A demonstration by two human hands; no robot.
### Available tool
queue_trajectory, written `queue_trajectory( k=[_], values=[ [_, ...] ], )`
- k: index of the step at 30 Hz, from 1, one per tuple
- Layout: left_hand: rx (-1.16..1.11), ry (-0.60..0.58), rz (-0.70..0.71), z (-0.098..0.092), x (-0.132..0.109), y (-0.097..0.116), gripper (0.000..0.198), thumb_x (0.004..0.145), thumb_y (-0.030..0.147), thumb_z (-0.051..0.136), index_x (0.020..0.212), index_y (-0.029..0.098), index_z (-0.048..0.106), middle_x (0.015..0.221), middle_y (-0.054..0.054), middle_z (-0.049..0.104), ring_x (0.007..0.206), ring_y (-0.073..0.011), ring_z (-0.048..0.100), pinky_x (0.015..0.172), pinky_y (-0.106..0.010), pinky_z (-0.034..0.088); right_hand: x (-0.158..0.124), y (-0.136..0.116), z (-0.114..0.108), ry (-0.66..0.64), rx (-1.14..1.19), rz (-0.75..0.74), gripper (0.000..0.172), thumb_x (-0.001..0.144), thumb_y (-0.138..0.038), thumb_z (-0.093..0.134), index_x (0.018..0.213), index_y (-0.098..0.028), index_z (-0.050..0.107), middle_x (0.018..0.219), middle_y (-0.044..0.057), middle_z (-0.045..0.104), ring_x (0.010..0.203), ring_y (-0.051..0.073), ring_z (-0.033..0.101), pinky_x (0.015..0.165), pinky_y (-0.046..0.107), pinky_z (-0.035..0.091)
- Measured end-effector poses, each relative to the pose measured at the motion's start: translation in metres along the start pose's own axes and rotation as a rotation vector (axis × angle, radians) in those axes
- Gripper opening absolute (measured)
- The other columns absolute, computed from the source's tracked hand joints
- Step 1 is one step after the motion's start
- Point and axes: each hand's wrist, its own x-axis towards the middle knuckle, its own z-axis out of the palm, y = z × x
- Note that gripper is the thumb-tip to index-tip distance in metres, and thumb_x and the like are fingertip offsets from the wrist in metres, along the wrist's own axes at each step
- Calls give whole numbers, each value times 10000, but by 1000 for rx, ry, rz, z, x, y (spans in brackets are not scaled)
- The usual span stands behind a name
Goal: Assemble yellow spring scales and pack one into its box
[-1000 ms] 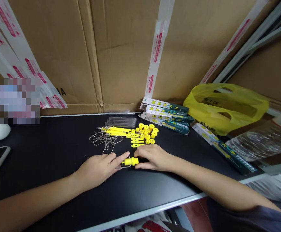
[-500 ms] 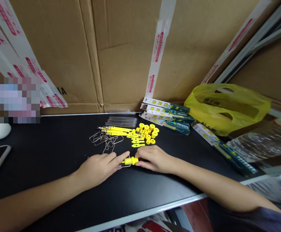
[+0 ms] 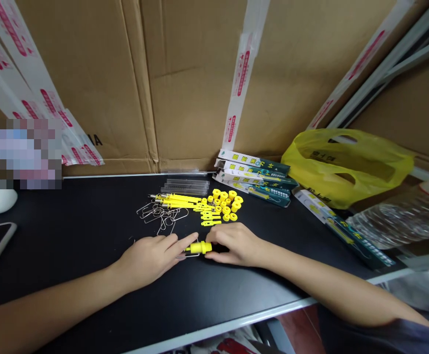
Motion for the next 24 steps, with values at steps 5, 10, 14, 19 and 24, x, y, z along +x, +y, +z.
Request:
queue_trajectory(
  k=[5,10,14,19,24],
  values=[
    [-18,20,7,0,1,0,419,975,313,368,1382,215,338,822,5,592,624,-116,599,549,-227,426,1,2,1,-86,-8,37,338,964,-432,345,883,-164,533,737,41,587,645,136,526,587,244,365],
    [-25,8,6,-1,0,0,429,971,311,383,1386,218,329,819,6,594,643,-122,606,557,-229,432,3,1,2,-93,12,42,315,975,-382,346,864,-160,541,728,40,585,641,130,524,591,236,356],
    [-36,9,4,-1,0,0,430,971,308,383,1387,217,327,820,7,591,648,-125,608,557,-231,439,2,1,1,-77,31,30,275,964,-375,392,875,-160,538,734,37,586,648,127,531,591,231,371],
    [-38,14,2,-1,1,0,426,973,312,374,1386,214,336,815,5,588,644,-121,605,548,-226,441,1,0,0,-36,-54,-40,188,961,-303,418,920,-163,536,719,24,577,639,120,528,572,232,371],
    [-24,14,1,-1,1,0,426,975,325,366,1388,225,332,814,7,596,626,-119,601,547,-226,433,0,-1,-1,-3,-188,-103,171,960,-198,367,920,-167,530,668,14,557,597,125,506,545,247,345]
  ],
)
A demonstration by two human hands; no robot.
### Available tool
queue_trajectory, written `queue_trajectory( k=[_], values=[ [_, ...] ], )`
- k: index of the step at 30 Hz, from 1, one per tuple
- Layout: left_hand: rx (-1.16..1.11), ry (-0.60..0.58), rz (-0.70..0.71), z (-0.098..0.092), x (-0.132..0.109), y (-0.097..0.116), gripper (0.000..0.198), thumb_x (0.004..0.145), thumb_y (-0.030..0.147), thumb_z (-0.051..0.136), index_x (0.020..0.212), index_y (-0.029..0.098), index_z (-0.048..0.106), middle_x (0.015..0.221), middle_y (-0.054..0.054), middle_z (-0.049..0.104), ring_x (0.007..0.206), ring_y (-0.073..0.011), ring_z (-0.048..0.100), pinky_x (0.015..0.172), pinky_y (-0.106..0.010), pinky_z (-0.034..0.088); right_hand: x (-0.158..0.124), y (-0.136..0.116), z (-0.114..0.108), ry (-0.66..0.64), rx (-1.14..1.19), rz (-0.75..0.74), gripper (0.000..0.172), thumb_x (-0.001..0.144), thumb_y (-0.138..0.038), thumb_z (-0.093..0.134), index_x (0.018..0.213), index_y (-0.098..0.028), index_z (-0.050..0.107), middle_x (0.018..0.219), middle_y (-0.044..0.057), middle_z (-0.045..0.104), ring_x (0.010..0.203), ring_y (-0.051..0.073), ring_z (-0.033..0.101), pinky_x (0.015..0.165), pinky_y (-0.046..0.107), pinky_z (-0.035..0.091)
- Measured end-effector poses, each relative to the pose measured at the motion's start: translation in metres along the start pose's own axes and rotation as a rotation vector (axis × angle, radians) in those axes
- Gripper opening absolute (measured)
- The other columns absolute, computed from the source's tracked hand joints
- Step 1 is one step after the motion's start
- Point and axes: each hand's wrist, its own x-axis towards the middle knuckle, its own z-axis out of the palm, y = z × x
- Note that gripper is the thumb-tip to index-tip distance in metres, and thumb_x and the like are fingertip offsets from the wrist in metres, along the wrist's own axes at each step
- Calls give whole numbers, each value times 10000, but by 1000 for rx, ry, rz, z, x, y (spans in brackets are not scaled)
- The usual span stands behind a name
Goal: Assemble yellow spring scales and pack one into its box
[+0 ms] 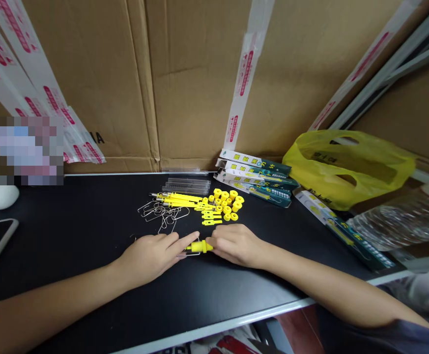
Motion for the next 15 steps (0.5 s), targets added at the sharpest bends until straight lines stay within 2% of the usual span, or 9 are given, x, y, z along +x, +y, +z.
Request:
queue_trajectory(
  k=[3,8,12,15],
  values=[
    [10,0,-6,0,-1,1,430,974,329,371,1389,226,329,812,8,597,621,-122,597,539,-228,425,1,1,0,-9,110,87,137,941,-279,431,952,-173,518,755,30,601,663,127,542,588,234,385],
    [-5,5,-1,0,0,0,436,968,318,390,1388,219,325,827,11,598,642,-130,606,549,-239,435,2,2,1,-41,182,140,298,910,-448,465,938,-158,530,747,36,596,648,134,531,585,237,376],
    [-9,-7,4,-1,0,-1,437,965,314,400,1384,216,329,812,15,591,634,-131,601,541,-242,432,2,2,2,-73,174,131,336,968,-406,342,863,-164,550,717,42,578,647,141,516,598,246,358],
    [-3,-5,12,-1,0,-1,443,965,311,400,1390,216,320,814,16,591,633,-132,598,538,-245,429,3,2,1,-73,192,136,333,978,-381,334,858,-160,552,714,42,576,646,137,516,598,242,354]
  ],
)
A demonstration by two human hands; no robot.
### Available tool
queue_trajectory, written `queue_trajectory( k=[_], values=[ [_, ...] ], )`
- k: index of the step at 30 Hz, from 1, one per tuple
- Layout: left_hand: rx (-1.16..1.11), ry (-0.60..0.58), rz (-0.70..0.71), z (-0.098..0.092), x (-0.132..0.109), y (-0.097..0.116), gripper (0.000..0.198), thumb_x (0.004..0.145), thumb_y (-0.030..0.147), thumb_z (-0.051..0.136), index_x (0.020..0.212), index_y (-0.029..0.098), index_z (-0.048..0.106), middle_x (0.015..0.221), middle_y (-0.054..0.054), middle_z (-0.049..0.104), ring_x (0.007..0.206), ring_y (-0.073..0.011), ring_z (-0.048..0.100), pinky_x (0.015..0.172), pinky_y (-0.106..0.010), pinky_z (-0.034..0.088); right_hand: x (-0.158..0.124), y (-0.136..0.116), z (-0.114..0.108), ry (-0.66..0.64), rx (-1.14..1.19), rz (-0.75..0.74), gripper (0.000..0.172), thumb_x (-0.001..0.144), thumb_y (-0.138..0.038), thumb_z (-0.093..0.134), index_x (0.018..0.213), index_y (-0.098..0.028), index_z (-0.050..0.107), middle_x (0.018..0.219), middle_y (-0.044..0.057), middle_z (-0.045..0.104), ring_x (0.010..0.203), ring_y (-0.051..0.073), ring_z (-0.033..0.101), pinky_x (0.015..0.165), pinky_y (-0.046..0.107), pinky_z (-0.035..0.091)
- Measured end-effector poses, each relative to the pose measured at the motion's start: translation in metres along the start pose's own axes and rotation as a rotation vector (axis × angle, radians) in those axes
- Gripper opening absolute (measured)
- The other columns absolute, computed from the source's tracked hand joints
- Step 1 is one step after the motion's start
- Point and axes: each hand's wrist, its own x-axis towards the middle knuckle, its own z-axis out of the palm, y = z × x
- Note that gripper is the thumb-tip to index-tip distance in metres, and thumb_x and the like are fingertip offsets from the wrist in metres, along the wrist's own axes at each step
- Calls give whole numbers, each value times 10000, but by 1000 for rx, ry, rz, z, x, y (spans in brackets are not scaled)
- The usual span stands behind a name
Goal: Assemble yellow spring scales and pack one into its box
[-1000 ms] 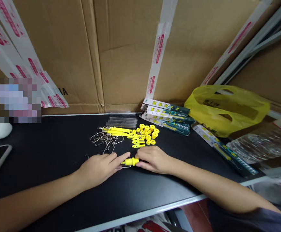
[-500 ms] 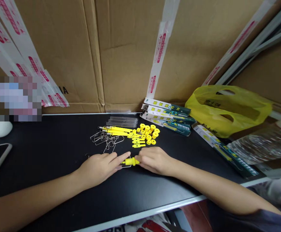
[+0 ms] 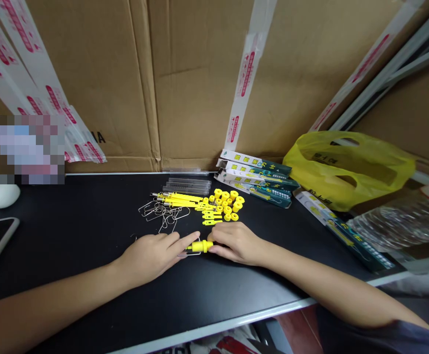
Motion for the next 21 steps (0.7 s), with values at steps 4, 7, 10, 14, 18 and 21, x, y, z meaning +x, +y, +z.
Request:
queue_trajectory(
  k=[4,7,10,14,18,21],
  values=[
    [-8,4,-7,1,0,0,444,967,309,395,1393,216,311,830,14,594,655,-132,604,547,-245,432,1,-1,-1,5,25,-1,321,973,-384,360,860,-154,553,714,40,579,638,130,521,589,234,365],
    [-11,3,-6,1,0,0,444,969,303,391,1396,214,308,827,12,593,667,-136,607,553,-243,434,1,-1,0,25,28,-7,298,963,-380,396,861,-152,559,713,38,585,637,129,528,584,232,374],
    [-18,-1,-13,1,0,1,438,970,306,388,1392,215,316,815,15,592,651,-134,602,556,-243,431,0,-1,0,37,33,-18,271,954,-368,427,871,-150,564,719,38,592,641,129,536,584,230,385],
    [-24,17,-3,1,0,1,437,971,308,387,1391,209,319,815,14,592,648,-134,598,550,-243,424,0,-1,-2,48,18,-46,235,948,-344,451,885,-148,564,725,35,593,648,126,539,583,228,393],
    [-19,23,1,1,-1,1,440,970,310,389,1393,209,317,812,14,591,638,-133,592,545,-242,417,-1,-2,-3,59,-44,-83,212,950,-321,452,890,-148,558,710,28,579,639,123,523,575,230,383],
    [-15,22,2,1,-1,0,442,971,310,386,1395,209,314,824,9,595,647,-135,594,554,-245,421,-1,-3,-3,71,-126,-115,204,965,-267,409,876,-152,551,685,23,560,610,123,497,551,238,355]
  ],
)
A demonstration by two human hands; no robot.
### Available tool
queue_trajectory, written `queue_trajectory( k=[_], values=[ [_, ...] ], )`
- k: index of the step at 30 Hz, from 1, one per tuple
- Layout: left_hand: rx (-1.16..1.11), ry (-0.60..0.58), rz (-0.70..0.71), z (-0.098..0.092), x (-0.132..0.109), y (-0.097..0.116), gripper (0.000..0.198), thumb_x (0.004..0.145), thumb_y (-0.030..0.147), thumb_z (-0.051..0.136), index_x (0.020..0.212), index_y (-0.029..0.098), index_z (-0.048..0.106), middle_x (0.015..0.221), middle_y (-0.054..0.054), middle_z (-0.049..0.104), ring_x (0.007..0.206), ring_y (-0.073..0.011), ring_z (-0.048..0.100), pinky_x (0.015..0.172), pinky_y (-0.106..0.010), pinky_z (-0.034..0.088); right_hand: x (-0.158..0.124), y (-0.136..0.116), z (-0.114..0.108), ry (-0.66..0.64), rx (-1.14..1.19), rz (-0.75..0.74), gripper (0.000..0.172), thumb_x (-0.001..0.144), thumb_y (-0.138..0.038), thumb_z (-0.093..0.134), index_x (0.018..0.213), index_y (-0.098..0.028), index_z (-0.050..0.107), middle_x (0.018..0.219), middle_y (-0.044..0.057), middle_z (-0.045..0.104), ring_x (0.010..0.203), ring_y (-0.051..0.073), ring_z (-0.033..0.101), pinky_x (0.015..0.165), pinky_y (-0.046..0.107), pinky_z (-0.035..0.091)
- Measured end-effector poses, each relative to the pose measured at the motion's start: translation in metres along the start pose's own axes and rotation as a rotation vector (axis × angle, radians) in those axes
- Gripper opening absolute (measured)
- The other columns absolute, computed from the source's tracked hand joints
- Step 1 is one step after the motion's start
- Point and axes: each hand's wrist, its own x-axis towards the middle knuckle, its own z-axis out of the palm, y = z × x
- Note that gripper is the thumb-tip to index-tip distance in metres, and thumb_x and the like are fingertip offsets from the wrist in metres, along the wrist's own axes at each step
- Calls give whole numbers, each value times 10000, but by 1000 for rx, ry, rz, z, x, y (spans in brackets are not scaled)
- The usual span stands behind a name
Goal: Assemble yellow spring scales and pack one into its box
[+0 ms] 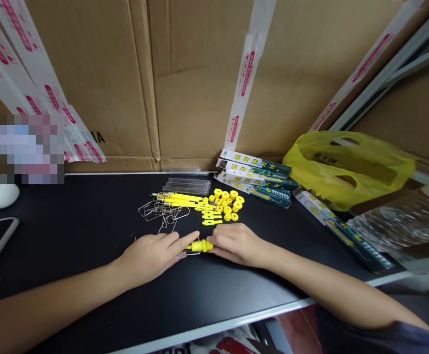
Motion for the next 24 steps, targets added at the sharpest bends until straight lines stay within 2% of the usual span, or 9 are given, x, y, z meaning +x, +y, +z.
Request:
queue_trajectory(
  k=[3,6,9,11,16,24],
  values=[
    [-4,-5,-3,-1,1,0,437,973,311,380,1393,210,317,824,11,593,653,-135,595,558,-246,425,0,-1,0,-2,-13,-6,192,966,-219,382,868,-160,537,677,17,555,599,122,488,543,239,343],
    [-10,-17,-3,-2,2,0,434,972,306,381,1391,210,321,810,15,587,645,-133,594,553,-244,424,0,0,1,-7,70,43,152,954,-271,422,904,-166,520,722,21,583,635,119,516,571,228,371],
    [-6,-16,-5,-2,3,0,437,969,308,391,1390,210,323,811,16,589,641,-132,594,549,-243,420,0,1,2,-7,109,89,277,930,-429,447,926,-162,518,750,36,598,653,132,528,583,236,382],
    [-4,-11,-5,-2,2,0,438,967,311,397,1388,212,326,812,16,591,643,-132,595,547,-242,415,0,2,3,-33,106,103,344,940,-472,391,910,-159,530,744,44,595,651,139,524,585,244,375],
    [7,-11,-1,0,2,0,437,966,302,399,1388,210,328,817,13,594,640,-133,592,545,-243,407,2,2,3,-76,97,116,336,978,-376,331,850,-161,555,716,39,584,648,136,516,599,245,361],
    [-3,-17,-5,1,2,0,445,967,314,395,1394,218,318,819,16,584,654,-135,594,545,-246,418,1,2,1,-65,134,120,312,966,-384,382,867,-152,565,711,39,588,642,134,533,584,234,383]
  ],
)
